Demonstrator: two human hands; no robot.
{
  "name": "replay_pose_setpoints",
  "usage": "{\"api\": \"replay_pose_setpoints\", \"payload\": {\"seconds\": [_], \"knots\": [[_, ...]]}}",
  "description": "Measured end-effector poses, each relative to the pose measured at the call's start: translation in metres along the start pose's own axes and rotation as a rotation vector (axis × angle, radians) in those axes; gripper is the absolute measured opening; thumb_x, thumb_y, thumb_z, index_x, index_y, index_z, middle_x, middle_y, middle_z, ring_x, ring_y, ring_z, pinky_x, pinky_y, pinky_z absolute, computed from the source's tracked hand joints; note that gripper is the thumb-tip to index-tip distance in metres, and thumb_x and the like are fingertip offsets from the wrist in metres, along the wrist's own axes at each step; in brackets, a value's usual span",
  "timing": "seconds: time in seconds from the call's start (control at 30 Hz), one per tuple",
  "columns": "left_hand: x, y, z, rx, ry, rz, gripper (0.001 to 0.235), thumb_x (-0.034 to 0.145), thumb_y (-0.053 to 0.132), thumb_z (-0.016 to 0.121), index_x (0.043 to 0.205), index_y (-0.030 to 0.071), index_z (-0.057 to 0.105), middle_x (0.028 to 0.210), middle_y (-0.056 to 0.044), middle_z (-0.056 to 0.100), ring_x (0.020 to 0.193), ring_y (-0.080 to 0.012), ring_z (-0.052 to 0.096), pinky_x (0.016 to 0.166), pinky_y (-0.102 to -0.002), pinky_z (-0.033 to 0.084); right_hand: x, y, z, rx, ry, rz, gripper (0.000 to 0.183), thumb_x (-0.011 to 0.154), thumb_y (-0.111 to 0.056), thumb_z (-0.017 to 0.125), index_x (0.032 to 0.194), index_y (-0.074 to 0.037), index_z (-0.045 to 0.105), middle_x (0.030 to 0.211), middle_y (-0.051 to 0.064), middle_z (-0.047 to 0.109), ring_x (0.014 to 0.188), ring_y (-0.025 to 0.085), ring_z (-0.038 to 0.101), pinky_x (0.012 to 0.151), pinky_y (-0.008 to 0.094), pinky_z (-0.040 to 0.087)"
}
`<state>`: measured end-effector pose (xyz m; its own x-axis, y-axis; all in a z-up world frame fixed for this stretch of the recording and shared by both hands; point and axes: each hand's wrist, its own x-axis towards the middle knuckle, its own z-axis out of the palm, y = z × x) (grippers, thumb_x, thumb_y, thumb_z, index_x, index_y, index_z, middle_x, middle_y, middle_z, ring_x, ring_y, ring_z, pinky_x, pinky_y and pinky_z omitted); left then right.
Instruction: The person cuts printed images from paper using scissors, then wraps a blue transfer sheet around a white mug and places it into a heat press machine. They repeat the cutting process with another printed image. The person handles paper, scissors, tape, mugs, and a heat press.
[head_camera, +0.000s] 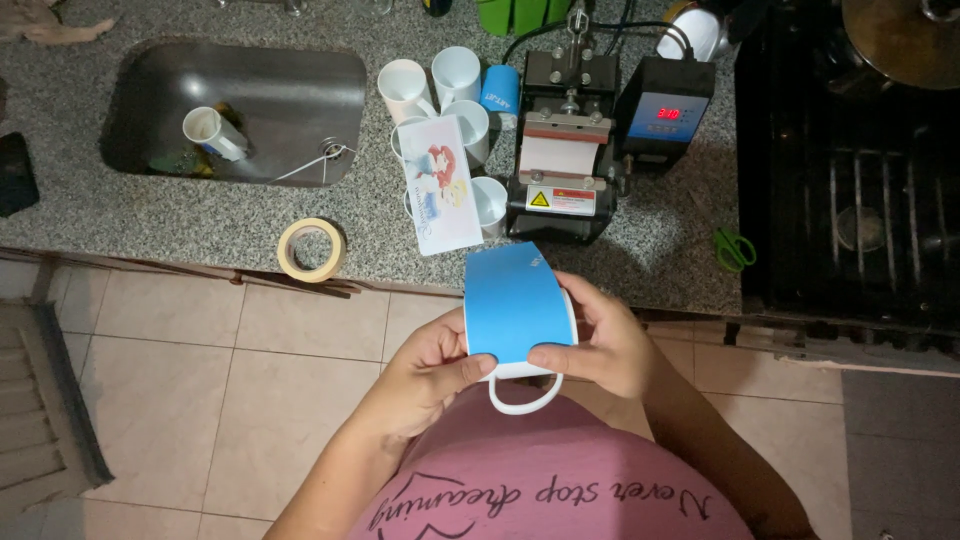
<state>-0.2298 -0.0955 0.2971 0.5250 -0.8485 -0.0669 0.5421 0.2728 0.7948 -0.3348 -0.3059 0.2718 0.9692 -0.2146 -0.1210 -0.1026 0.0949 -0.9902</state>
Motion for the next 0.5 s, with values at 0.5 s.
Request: {"api": "replay_pose_setpoints", "payload": {"seconds": [0.5], "knots": [[0.002, -0.012, -0.017, -0.056, -0.047, 0.001, 0.037, 0.090, -0.015, 0.057, 0.126, -0.008, 0.059, 0.093, -0.014, 0.077, 0.084, -0.0125, 0.072, 0.075, -0.025, 0.057, 0.000, -0.011, 0.002, -0.022, -0.003, 0.001, 0.090, 0.062, -0.012, 0.096, 0.141, 0.003, 0.056, 0.120, 0.023, 0.073, 0.111, 0.027, 0.066, 0.089, 0.045, 0.062]]}}
